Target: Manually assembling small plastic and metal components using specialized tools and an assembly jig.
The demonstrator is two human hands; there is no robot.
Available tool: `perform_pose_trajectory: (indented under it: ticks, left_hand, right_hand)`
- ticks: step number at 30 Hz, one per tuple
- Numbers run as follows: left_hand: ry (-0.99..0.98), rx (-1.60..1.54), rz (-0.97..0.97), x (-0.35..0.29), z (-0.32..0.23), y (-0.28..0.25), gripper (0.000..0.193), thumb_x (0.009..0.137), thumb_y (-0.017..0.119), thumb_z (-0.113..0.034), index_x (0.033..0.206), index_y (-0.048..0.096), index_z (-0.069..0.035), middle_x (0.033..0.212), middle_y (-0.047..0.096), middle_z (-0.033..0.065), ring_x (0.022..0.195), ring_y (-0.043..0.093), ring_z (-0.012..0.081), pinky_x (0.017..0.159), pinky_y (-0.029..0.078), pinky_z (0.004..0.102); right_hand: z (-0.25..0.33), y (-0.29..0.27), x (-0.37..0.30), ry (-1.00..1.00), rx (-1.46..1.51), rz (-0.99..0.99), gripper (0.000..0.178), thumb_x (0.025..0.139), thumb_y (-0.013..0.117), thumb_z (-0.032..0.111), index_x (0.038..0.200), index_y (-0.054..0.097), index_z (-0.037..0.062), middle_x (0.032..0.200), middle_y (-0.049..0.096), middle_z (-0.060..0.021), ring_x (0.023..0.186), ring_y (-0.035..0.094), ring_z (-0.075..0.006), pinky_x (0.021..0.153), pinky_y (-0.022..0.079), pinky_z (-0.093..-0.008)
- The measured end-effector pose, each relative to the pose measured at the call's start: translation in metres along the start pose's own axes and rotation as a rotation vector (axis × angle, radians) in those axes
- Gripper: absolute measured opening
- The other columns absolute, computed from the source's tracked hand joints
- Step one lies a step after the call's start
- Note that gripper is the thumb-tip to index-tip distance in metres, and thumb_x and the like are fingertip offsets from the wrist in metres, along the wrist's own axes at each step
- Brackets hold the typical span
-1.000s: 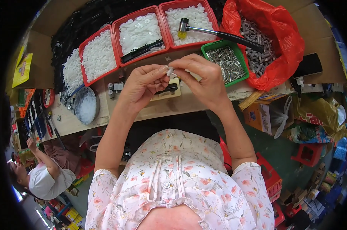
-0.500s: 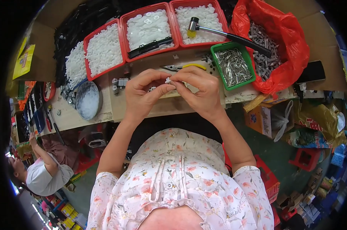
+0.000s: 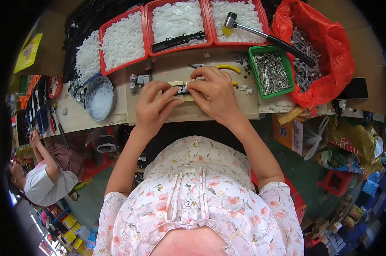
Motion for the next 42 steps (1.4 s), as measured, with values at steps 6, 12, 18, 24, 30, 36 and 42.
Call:
perform_pose_trajectory:
  ticks: [6, 12, 18, 24, 30, 36, 42]
  left_hand:
    - [0.143, 0.14, 0.027, -0.007, -0.015, 0.012, 0.036, 0.074, 0.078, -0.016, 0.107, 0.068, -0.007, 0.108, 0.062, 0.0097, 0.104, 0.059, 0.0298, 0.084, 0.047, 0.0417]
    - [0.144, 0.216, 0.114, -0.007, -0.016, 0.023, 0.038, 0.075, 0.08, -0.017, 0.111, 0.07, -0.01, 0.112, 0.061, 0.0097, 0.107, 0.058, 0.03, 0.087, 0.048, 0.042]
    - [0.213, 0.218, 0.113, -0.008, -0.018, 0.025, 0.039, 0.077, 0.076, -0.019, 0.113, 0.066, -0.007, 0.113, 0.059, 0.0112, 0.107, 0.058, 0.0292, 0.085, 0.046, 0.0418]
    - [0.235, 0.234, 0.112, -0.013, -0.018, 0.024, 0.043, 0.077, 0.077, -0.021, 0.118, 0.066, -0.009, 0.115, 0.059, 0.0107, 0.108, 0.057, 0.0296, 0.087, 0.046, 0.0431]
    - [0.263, 0.32, 0.177, -0.011, -0.019, 0.026, 0.047, 0.08, 0.077, -0.025, 0.122, 0.064, -0.01, 0.116, 0.059, 0.01, 0.11, 0.057, 0.0282, 0.089, 0.044, 0.0425]
    - [0.222, 0.336, 0.179, -0.016, -0.019, 0.021, 0.047, 0.078, 0.077, -0.022, 0.121, 0.064, -0.01, 0.116, 0.059, 0.0101, 0.11, 0.057, 0.028, 0.088, 0.044, 0.0421]
    - [0.213, 0.189, 0.165, -0.003, -0.018, 0.02, 0.043, 0.075, 0.077, -0.02, 0.114, 0.064, -0.008, 0.114, 0.059, 0.0115, 0.109, 0.056, 0.031, 0.089, 0.045, 0.0433]
  right_hand:
    - [-0.004, 0.007, -0.004, -0.007, -0.08, 0.087, 0.012, 0.075, 0.072, 0.006, 0.087, 0.072, 0.0062, 0.098, 0.065, -0.0055, 0.094, 0.062, -0.0254, 0.082, 0.045, -0.0383]
    - [-0.002, 0.008, 0.001, -0.001, -0.14, 0.21, 0.012, 0.078, 0.07, 0.008, 0.091, 0.071, 0.0062, 0.102, 0.063, -0.006, 0.103, 0.059, -0.0267, 0.091, 0.042, -0.041]
    - [-0.006, 0.006, -0.002, 0.07, -0.118, 0.141, 0.017, 0.079, 0.069, 0.007, 0.096, 0.069, 0.0047, 0.104, 0.063, -0.0084, 0.103, 0.059, -0.0298, 0.09, 0.043, -0.0432]
    - [0.009, 0.017, -0.014, -0.105, -0.25, 0.2, 0.029, 0.074, 0.067, 0.005, 0.103, 0.067, 0.0068, 0.108, 0.06, -0.0087, 0.11, 0.057, -0.0287, 0.09, 0.043, -0.0436]
    - [0.011, 0.0, -0.017, -0.086, -0.273, 0.172, 0.03, 0.073, 0.067, 0.002, 0.103, 0.068, 0.0066, 0.11, 0.062, -0.0092, 0.111, 0.058, -0.0292, 0.093, 0.044, -0.0442]
    - [-0.067, -0.141, -0.05, 0.18, -0.502, -0.175, 0.023, 0.081, 0.062, -0.003, 0.103, 0.069, 0.0008, 0.101, 0.065, -0.0159, 0.097, 0.065, -0.0323, 0.084, 0.052, -0.0386]
    - [-0.159, -0.232, -0.088, 0.406, -0.918, -0.167, 0.026, 0.094, 0.063, 0.016, 0.114, 0.064, -0.0001, 0.101, 0.061, -0.0186, 0.093, 0.063, -0.0343, 0.081, 0.049, -0.0402]
Point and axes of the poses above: each hand's wrist, its own x-axis towards the middle knuckle, its own y-axis out of the palm, z = x × y, the point moved 8 cm from there along x, towards the middle knuckle
